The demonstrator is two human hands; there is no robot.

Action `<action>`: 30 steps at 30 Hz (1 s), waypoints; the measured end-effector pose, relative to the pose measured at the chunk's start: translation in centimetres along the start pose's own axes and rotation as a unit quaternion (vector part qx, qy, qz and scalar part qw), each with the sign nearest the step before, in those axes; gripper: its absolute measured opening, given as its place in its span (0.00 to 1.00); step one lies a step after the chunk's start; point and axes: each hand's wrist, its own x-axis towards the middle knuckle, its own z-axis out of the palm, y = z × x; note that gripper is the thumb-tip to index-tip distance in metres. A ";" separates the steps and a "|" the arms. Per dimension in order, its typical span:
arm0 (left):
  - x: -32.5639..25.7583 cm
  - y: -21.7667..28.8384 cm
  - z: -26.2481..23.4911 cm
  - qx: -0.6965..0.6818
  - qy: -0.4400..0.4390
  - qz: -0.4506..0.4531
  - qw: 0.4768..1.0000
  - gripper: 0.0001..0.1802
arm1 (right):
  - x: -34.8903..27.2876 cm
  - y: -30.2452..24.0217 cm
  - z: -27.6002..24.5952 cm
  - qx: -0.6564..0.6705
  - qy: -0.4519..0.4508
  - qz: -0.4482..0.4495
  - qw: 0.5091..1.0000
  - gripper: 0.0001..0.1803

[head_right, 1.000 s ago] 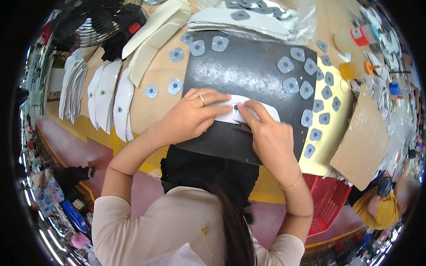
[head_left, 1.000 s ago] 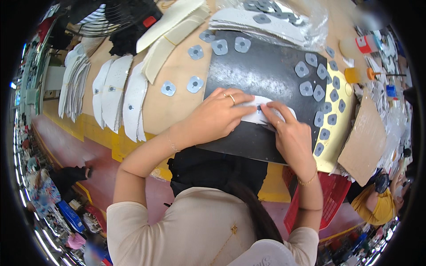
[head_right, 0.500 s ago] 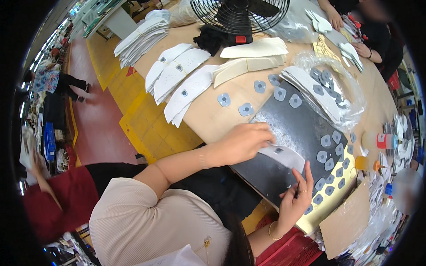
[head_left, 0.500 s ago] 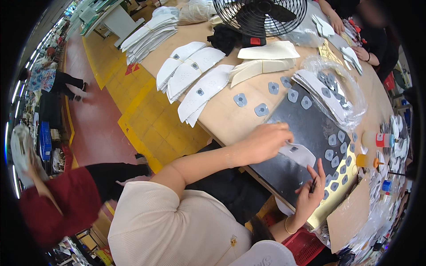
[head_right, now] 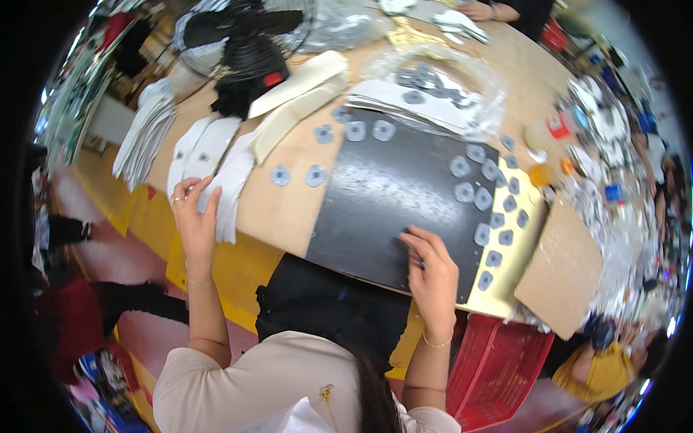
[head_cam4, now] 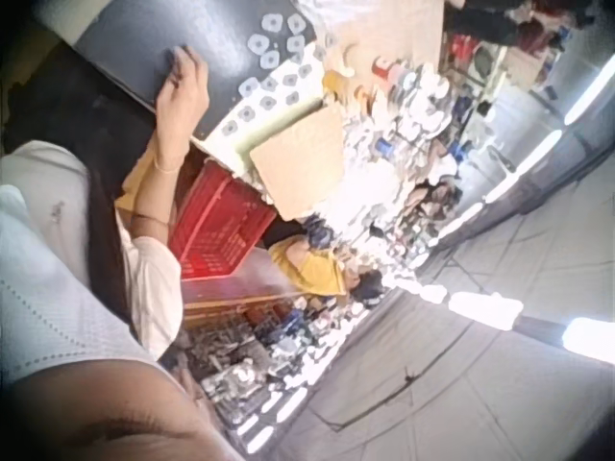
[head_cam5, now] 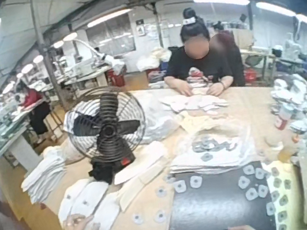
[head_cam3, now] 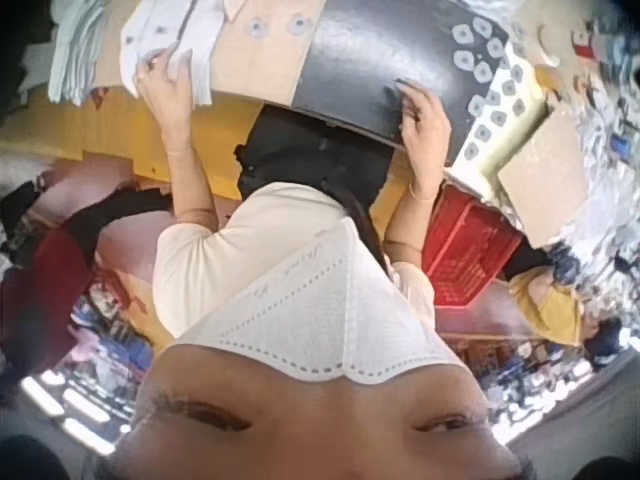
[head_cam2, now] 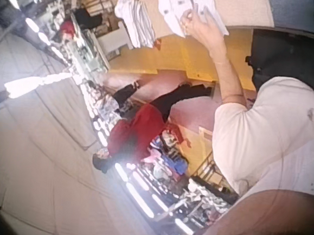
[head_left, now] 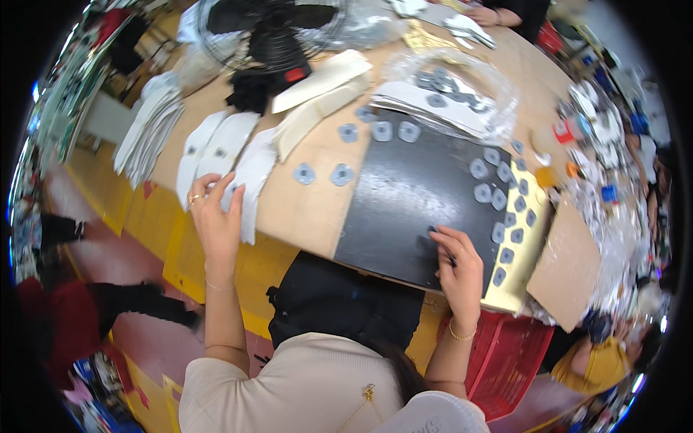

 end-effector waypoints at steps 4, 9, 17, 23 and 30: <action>4.7 8.6 4.3 -0.216 -0.145 0.188 0.947 0.14 | 1.2 0.2 0.8 -0.010 0.009 -0.024 1.000 0.13; 11.8 17.7 15.0 -0.221 -0.251 0.333 0.882 0.15 | 1.5 1.6 3.3 -0.062 0.087 -0.041 0.993 0.15; 15.2 23.5 21.5 -0.093 -0.329 0.329 0.880 0.18 | 1.5 2.0 3.3 -0.041 0.128 -0.066 0.989 0.17; 11.8 23.2 17.1 -0.282 -0.358 0.178 0.872 0.16 | 3.2 1.8 1.2 0.024 0.124 -0.053 0.991 0.12; -0.6 17.8 12.5 -0.341 -0.475 0.112 0.804 0.12 | 15.7 2.0 -3.8 -0.146 0.137 -0.081 0.976 0.12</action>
